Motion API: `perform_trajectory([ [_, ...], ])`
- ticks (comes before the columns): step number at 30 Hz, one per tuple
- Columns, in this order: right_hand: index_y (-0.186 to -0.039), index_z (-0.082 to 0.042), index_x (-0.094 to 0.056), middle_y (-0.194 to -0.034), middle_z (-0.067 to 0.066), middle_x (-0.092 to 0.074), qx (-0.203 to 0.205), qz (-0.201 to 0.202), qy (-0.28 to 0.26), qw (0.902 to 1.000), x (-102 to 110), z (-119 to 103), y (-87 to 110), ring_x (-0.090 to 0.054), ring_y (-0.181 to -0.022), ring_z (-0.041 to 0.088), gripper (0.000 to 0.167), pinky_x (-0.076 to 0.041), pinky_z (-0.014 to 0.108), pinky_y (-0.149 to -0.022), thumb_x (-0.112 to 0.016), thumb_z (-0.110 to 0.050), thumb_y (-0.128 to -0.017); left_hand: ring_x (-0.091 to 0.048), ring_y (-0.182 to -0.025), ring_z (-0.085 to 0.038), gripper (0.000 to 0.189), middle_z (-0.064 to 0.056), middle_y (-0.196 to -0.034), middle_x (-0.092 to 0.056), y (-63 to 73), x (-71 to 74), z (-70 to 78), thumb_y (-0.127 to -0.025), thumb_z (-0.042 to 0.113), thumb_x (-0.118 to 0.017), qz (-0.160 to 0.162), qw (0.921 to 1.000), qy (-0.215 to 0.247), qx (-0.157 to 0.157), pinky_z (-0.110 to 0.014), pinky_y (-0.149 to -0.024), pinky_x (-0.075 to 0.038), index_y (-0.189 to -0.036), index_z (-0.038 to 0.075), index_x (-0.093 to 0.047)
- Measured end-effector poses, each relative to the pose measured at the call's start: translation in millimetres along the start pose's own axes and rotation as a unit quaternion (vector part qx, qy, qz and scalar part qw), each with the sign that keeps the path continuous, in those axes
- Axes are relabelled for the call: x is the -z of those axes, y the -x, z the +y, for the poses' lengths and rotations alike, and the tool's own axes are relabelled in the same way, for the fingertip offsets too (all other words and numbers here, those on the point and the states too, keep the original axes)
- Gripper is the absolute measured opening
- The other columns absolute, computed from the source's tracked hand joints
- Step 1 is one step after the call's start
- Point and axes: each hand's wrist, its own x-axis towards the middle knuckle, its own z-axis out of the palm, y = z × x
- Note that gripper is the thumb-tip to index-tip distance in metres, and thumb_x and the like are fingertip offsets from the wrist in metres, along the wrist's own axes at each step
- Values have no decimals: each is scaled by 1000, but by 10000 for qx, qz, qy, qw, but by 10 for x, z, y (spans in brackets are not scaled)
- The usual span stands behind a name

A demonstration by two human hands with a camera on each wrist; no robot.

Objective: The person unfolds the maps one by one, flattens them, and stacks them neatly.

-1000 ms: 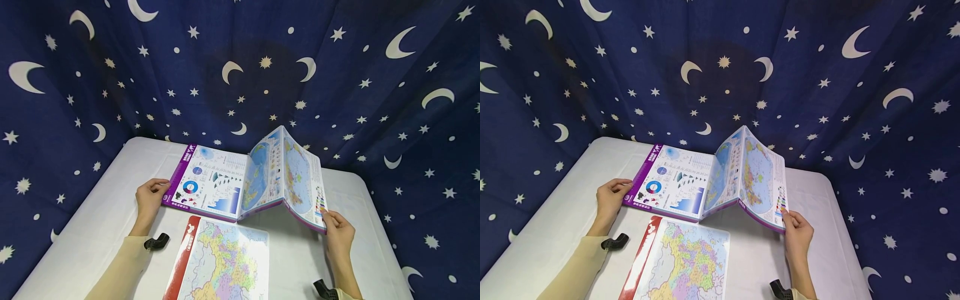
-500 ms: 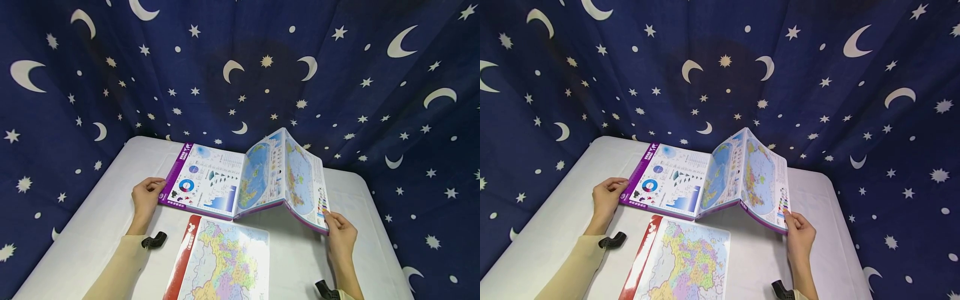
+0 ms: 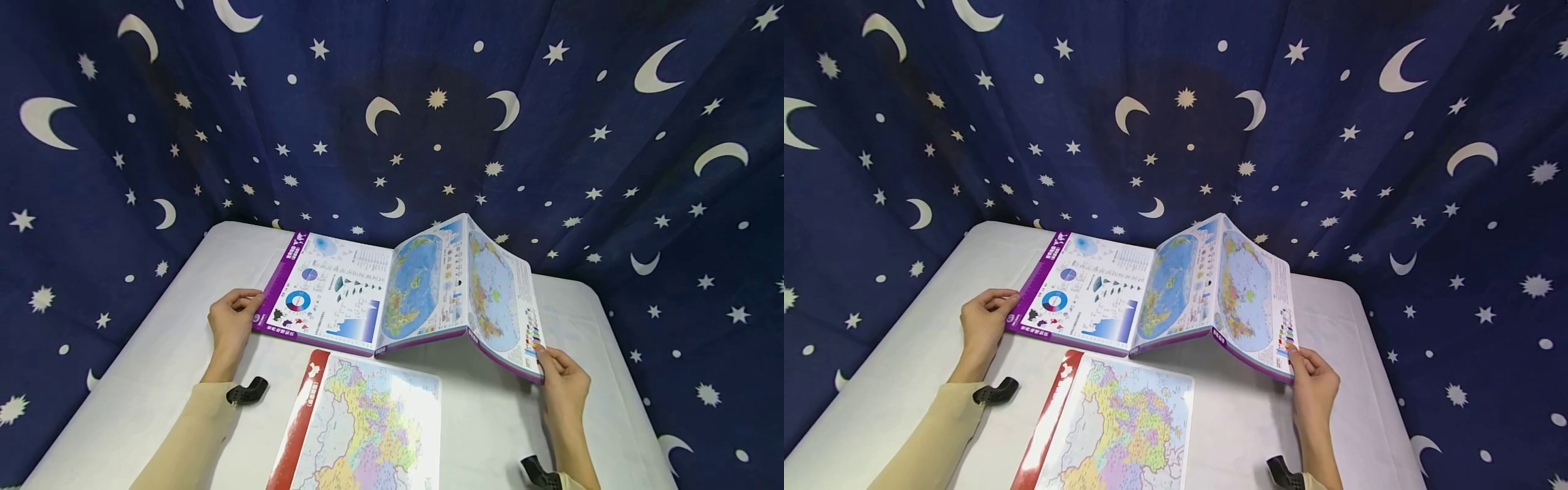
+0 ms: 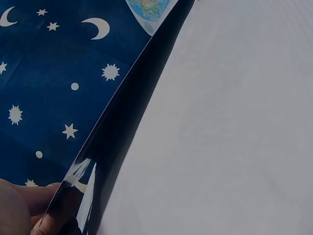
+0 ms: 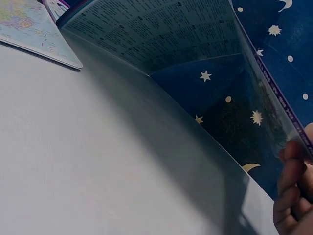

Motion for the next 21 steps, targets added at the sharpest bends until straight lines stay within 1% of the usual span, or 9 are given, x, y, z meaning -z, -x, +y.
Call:
perform_trajectory([
  [4,-92,-16,-77,-69,-15,-75,-67,4,-32,10000,18,13,-26,-66,-58,-2,6,-49,14,-51,-77,-19,-97,-57,-61,0,15,-11,-77,-77,-18,24,-16,-95,17,-81,40,10000,-56,20,-18,-66,-41,-104,5,-79],
  [9,-89,-19,-76,-68,-14,-75,-113,50,-107,9999,30,40,-49,-66,-58,-2,9,-50,14,-51,-77,-18,-97,-57,-62,0,15,-12,-78,-77,-49,58,-25,-95,17,-80,137,9998,-146,1,-19,-70,-40,-104,5,-79],
  [11,-90,-18,-76,-69,-14,-75,-106,50,-118,9999,41,49,-53,-67,-58,-2,8,-50,14,-50,-77,-18,-97,-58,-63,0,16,-9,-78,-77,-60,78,-28,-96,18,-79,160,9998,-144,49,-19,-71,-40,-105,5,-79],
  [16,-94,-14,-76,-69,-14,-75,-131,19,-148,9998,54,60,-62,-67,-57,-1,5,-50,15,-49,-76,-17,-98,-59,-65,-2,18,0,-75,-76,-77,128,-47,-98,22,-77,186,9994,-190,212,-19,-69,-41,-107,7,-79],
  [21,-94,-14,-76,-69,-14,-75,-167,54,-144,9997,73,71,-76,-66,-56,-1,5,-49,16,-47,-76,-16,-98,-59,-69,-3,19,1,-75,-76,-96,155,-66,-100,21,-75,292,9992,-181,210,-18,-67,-42,-109,6,-78],
])
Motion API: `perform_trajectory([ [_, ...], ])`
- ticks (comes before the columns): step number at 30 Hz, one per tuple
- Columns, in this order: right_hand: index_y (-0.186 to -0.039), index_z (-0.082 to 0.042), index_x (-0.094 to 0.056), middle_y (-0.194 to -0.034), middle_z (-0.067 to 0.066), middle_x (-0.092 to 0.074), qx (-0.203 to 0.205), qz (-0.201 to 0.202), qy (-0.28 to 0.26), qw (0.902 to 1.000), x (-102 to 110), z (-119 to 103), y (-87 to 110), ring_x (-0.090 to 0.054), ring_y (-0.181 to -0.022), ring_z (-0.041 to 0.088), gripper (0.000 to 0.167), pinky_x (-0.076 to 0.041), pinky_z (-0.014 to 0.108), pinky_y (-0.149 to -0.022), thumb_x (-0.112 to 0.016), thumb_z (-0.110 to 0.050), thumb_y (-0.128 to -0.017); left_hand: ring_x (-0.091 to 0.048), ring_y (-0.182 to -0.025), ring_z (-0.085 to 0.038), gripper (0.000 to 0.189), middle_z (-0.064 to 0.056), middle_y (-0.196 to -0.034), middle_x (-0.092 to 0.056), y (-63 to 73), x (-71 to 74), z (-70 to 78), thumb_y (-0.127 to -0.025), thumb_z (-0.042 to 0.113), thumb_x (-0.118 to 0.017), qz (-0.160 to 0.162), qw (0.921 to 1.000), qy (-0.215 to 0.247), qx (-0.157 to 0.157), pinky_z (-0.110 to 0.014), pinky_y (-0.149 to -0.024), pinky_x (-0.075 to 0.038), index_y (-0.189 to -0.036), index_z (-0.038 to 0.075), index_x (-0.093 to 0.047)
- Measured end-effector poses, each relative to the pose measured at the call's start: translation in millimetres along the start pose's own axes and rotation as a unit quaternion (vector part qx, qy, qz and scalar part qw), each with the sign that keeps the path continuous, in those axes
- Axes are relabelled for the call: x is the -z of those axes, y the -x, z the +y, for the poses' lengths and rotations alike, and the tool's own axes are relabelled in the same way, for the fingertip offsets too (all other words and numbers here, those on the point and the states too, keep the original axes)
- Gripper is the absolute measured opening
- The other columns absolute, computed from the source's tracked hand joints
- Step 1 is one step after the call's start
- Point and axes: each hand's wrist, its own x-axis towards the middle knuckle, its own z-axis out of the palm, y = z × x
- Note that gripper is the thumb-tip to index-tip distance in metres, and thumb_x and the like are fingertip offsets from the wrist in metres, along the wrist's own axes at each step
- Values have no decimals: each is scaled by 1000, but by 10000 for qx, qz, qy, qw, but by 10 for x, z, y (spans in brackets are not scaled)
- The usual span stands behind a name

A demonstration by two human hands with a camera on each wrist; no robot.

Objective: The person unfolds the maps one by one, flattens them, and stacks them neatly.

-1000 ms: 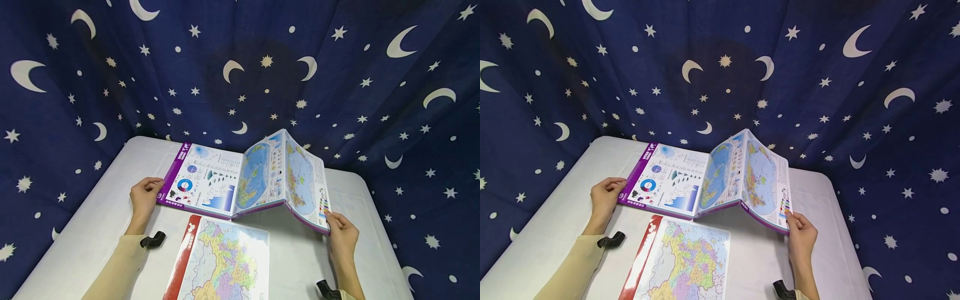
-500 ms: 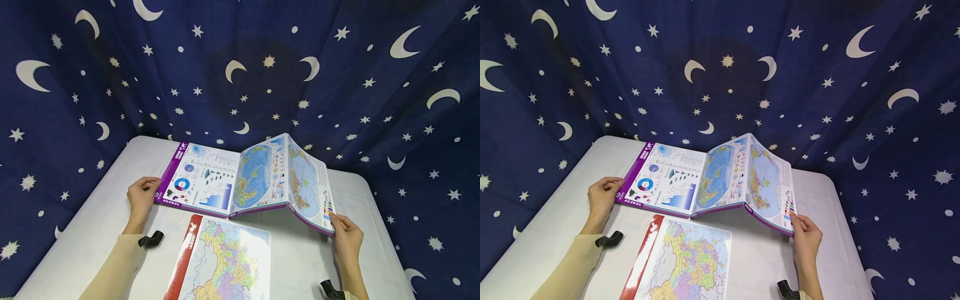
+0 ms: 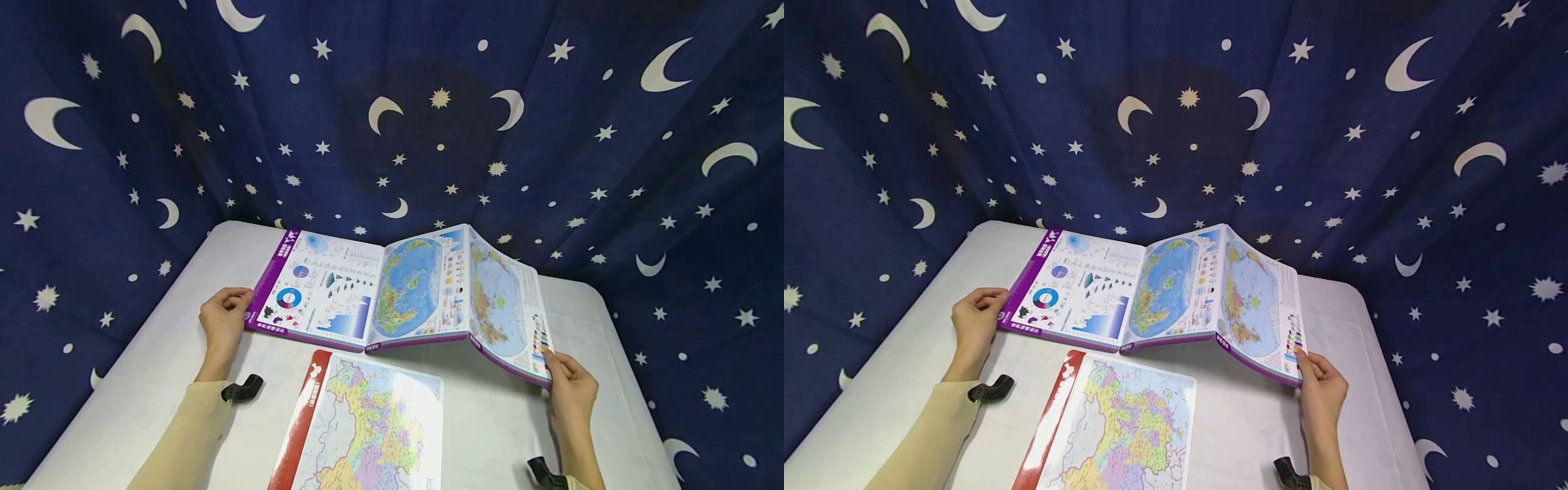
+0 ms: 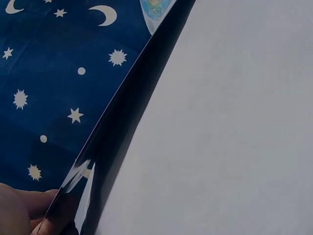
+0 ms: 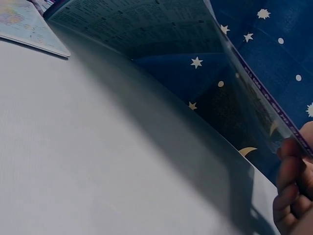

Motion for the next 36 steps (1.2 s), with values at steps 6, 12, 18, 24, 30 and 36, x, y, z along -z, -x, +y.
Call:
perform_trajectory([
  [6,-91,-16,-76,-69,-13,-75,-30,62,-110,9999,55,6,-23,-66,-55,-1,7,-47,16,-46,-76,-17,-98,-59,-72,-2,18,5,-74,-75,-21,14,-6,-101,21,-74,135,9999,-44,97,-17,-67,-43,-109,6,-78],
  [12,-87,-19,-76,-67,-13,-74,10,139,-5,9999,69,26,-28,-64,-52,-1,10,-44,18,-43,-77,-19,-97,-59,-72,-2,19,4,-76,-75,-40,23,-28,-101,21,-73,218,9997,-88,119,-17,-67,-43,-110,6,-78],
  [18,-86,-21,-75,-67,-14,-74,-59,171,106,9998,82,51,-30,-62,-50,-1,12,-42,19,-40,-77,-22,-98,-60,-73,-2,19,7,-75,-74,-46,55,-32,-101,20,-73,267,9996,-51,110,-18,-71,-43,-111,5,-78],
  [24,-85,-20,-75,-67,-13,-74,-103,153,-32,9998,96,66,-75,-64,-52,-1,13,-44,18,-42,-76,-19,-98,-59,-68,-1,20,11,-71,-72,-77,96,-44,-100,19,-74,364,9993,43,93,-18,-69,-42,-112,2,-78],
  [30,-85,-20,-76,-67,-13,-74,-101,192,-80,9997,116,87,-103,-66,-55,-1,14,-49,15,-47,-76,-17,-98,-57,-70,-2,20,15,-69,-69,-96,116,-43,-101,19,-73,396,9991,21,136,-19,-73,-41,-112,3,-78],
  [36,-84,-21,-75,-66,-15,-73,-29,227,55,9997,120,88,-93,-66,-57,-2,15,-50,14,-49,-75,-17,-98,-57,-72,-4,21,15,-69,-69,-107,136,-43,-101,20,-73,392,9990,12,191,-20,-79,-38,-112,3,-78],
])
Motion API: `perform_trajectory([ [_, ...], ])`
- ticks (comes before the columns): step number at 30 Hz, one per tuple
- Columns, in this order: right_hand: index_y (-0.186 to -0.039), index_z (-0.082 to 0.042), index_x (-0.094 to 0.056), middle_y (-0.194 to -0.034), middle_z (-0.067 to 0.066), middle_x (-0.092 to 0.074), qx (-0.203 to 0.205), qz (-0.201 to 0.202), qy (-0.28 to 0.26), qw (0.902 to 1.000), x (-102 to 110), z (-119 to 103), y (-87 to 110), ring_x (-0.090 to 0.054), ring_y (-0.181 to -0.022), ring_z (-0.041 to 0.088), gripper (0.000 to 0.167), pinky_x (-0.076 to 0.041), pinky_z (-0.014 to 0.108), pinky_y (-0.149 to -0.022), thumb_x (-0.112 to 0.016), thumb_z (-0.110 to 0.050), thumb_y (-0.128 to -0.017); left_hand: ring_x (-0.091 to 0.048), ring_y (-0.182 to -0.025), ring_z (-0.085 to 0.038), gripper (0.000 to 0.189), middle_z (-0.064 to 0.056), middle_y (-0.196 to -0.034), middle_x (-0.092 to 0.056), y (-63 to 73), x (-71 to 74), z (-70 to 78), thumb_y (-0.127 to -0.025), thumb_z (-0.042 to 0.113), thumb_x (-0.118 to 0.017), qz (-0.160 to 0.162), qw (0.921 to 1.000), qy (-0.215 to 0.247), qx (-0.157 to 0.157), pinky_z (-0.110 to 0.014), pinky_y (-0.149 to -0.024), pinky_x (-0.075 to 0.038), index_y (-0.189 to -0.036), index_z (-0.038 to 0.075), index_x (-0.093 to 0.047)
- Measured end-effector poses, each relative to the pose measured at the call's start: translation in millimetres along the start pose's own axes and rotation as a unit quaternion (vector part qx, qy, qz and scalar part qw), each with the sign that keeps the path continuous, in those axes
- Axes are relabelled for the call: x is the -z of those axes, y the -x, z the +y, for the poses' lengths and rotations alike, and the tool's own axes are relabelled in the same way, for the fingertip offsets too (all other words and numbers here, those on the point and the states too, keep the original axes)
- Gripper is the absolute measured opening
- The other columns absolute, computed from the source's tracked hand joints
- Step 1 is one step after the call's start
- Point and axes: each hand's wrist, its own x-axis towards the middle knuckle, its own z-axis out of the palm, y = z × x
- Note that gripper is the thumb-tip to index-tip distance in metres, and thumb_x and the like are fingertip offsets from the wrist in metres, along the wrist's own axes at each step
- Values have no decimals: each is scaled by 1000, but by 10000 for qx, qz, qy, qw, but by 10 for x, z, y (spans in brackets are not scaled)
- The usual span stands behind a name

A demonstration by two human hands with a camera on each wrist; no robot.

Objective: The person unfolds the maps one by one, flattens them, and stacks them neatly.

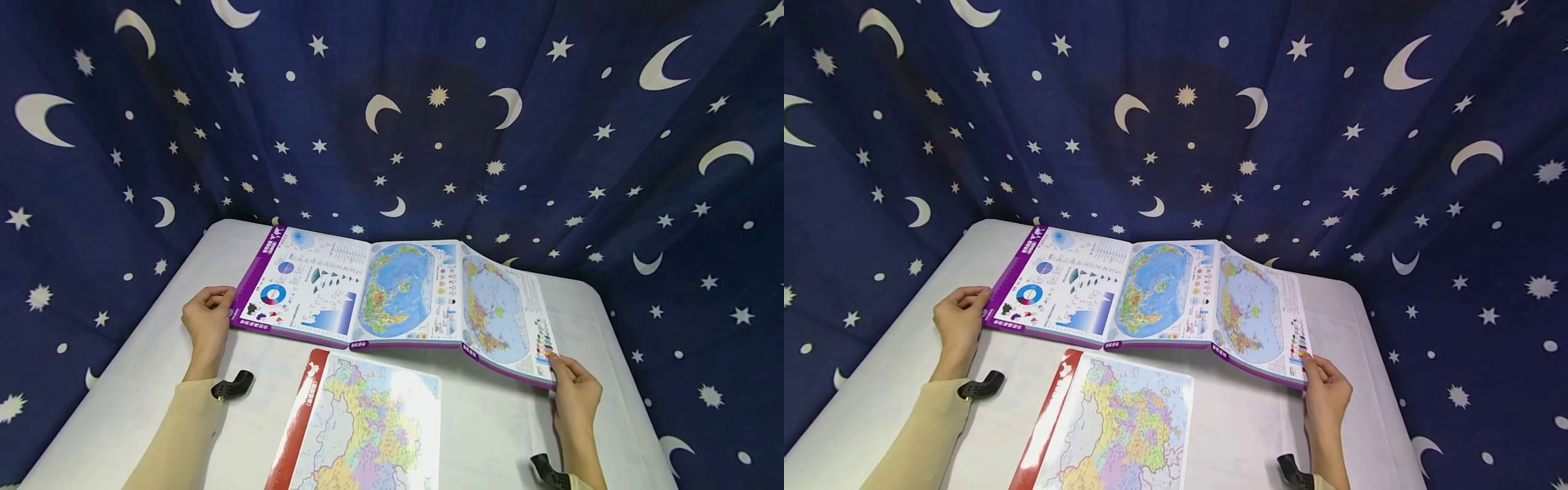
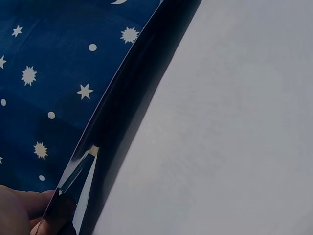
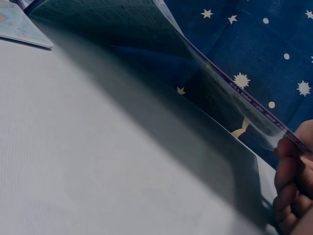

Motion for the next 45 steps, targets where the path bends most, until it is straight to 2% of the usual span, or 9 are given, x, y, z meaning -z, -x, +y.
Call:
perform_trajectory([
  [10,-85,-19,-74,-63,-14,-72,320,99,209,9992,27,60,-9,-61,-50,-2,12,-44,15,-43,-76,-17,-98,-56,-68,-2,18,15,-70,-69,-17,7,-3,-100,20,-74,165,9998,98,-14,-19,-73,-39,-110,5,-78],
  [14,-90,-14,-74,-62,-15,-70,528,151,439,9975,45,69,-16,-58,-48,-3,10,-40,16,-41,-75,-19,-98,-57,-68,-2,7,18,-69,-67,-31,-3,4,-100,18,-75,211,9996,184,7,-19,-70,-40,-101,15,-80],
  [17,-93,-9,-74,-62,-17,-70,663,139,598,9959,61,69,-26,-58,-49,-4,12,-40,15,-42,-75,-19,-99,-57,-68,-2,7,20,-68,-66,-39,-8,-5,-99,18,-75,285,9993,241,2,-19,-68,-41,-95,23,-79],
  [21,-98,-3,-74,-61,-20,-68,800,189,897,9926,92,71,-40,-57,-49,-5,17,-40,15,-43,-74,-20,-99,-57,-67,-1,5,19,-67,-66,-28,-4,-27,-99,18,-76,330,9991,258,-29,-19,-68,-41,-95,20,-78],
  [26,-105,0,-73,-60,-29,-63,1131,348,1603,9799,122,72,-56,-54,-50,-8,25,-39,15,-45,-72,-24,-100,-56,-67,-2,8,17,-68,-67,-6,-3,-36,-100,20,-75,290,9994,191,39,-19,-67,-41,-100,12,-78],
  [28,-107,1,-73,-60,-31,-62,1203,365,1723,9770,117,69,-61,-53,-51,-9,27,-39,15,-46,-72,-25,-100,-56,-67,-2,11,18,-68,-66,-5,-3,-32,-100,21,-75,301,9994,168,45,-19,-66,-41,-102,10,-78],
  [40,-108,1,-75,-60,-33,-59,1429,460,1870,9708,101,144,-109,-51,-52,-9,31,-37,14,-48,-71,-28,-101,-56,-66,0,16,22,-67,-63,-21,7,-3,-100,20,-75,335,9994,97,21,-16,-62,-42,-106,5,-77],
  [45,-109,1,-75,-60,-34,-58,1530,450,1968,9674,95,187,-107,-51,-51,-9,32,-37,14,-48,-71,-29,-101,-56,-65,1,14,24,-67,-62,-30,17,-22,-99,20,-75,409,9991,62,63,-15,-60,-43,-104,7,-77],
])
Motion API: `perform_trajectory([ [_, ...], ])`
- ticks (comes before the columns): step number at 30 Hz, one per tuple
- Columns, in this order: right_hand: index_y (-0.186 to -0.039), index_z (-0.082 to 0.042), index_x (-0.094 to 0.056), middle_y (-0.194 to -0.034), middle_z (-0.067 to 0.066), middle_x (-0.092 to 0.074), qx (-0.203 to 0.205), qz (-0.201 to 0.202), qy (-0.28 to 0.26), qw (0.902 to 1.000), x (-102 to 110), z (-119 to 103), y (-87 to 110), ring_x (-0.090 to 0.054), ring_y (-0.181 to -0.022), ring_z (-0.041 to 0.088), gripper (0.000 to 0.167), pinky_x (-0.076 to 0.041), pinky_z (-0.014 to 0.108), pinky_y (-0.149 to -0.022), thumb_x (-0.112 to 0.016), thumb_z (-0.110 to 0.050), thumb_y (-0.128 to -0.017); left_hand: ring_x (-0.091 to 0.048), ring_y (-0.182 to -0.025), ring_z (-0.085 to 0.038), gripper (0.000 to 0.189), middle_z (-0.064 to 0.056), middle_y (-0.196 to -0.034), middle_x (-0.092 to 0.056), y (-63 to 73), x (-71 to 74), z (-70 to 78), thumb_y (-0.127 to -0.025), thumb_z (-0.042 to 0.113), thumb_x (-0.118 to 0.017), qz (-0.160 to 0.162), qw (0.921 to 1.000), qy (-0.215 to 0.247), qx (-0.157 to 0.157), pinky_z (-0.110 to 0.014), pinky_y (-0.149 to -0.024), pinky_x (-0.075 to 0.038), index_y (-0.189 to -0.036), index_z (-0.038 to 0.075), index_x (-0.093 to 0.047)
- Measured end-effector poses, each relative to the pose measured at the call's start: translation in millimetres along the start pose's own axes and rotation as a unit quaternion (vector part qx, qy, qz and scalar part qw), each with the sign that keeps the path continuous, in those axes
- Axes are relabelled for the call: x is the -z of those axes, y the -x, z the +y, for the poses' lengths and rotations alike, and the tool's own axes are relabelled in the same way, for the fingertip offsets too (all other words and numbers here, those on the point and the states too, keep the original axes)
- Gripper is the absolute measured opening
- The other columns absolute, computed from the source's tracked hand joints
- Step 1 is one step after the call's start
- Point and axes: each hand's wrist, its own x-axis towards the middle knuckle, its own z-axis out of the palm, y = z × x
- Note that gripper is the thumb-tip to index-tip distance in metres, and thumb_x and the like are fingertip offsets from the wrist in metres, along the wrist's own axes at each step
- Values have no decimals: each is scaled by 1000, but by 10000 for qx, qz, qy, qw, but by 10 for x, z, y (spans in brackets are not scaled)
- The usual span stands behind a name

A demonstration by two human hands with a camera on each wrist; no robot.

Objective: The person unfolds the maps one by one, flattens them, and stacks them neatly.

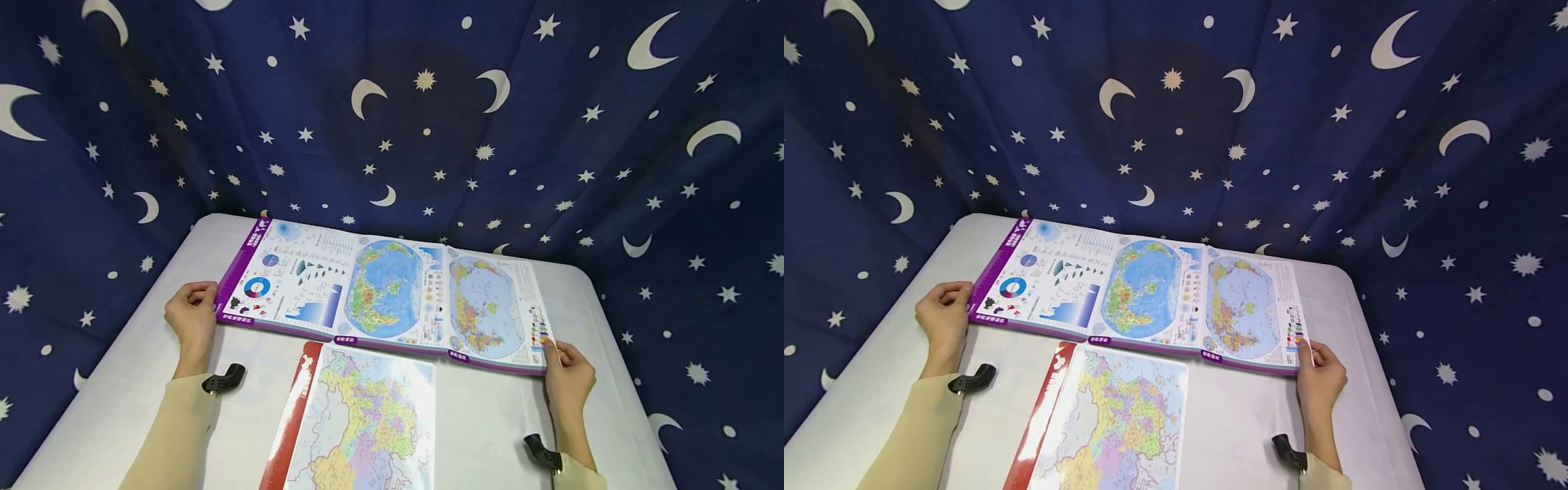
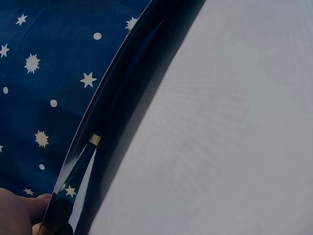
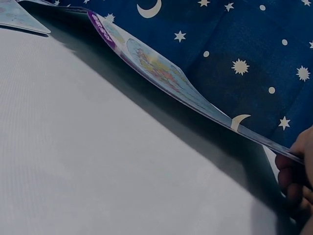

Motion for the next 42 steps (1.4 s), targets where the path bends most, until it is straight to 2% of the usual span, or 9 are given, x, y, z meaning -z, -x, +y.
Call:
perform_trajectory([
  [10,-110,1,-77,-62,-42,-55,266,19,160,9995,-15,52,-30,-49,-51,-12,31,-35,13,-50,-72,-29,-101,-55,-62,2,17,24,-65,-61,14,-10,2,-99,16,-75,121,9998,162,-91,-12,-56,-42,-106,1,-77],
  [20,-107,1,-78,-61,-45,-52,297,109,327,9990,-13,51,-18,-48,-51,-13,30,-34,13,-55,-72,-28,-100,-55,-63,1,18,23,-66,-61,1,-17,13,-99,16,-76,100,9997,191,-131,-13,-57,-42,-106,0,-77],
  [26,-105,1,-78,-59,-45,-50,354,127,433,9984,-8,30,-20,-47,-49,-12,30,-33,15,-54,-73,-28,-100,-54,-63,0,21,22,-66,-60,13,-9,15,-99,18,-76,63,9999,77,-113,-12,-57,-41,-108,-1,-77],
  [32,-105,0,-78,-60,-43,-52,335,93,515,9981,-19,25,-34,-48,-50,-13,29,-33,14,-55,-73,-28,-99,-54,-62,2,20,25,-66,-59,16,-13,27,-99,19,-75,85,9997,32,-247,-12,-56,-41,-106,0,-76],
  [38,-102,-2,-79,-58,-42,-48,381,193,754,9962,-7,16,-31,-46,-50,-13,25,-33,14,-54,-75,-26,-96,-55,-61,2,13,25,-67,-61,24,-21,-4,-98,18,-77,122,9992,168,-341,-12,-57,-43,-101,5,-77],
  [42,-100,-3,-80,-58,-42,-48,362,287,801,9957,9,13,-18,-46,-53,-14,24,-33,13,-55,-75,-26,-95,-57,-62,3,20,25,-68,-61,36,-6,-26,-97,20,-77,86,9989,200,-422,-11,-58,-43,-105,2,-77],
])
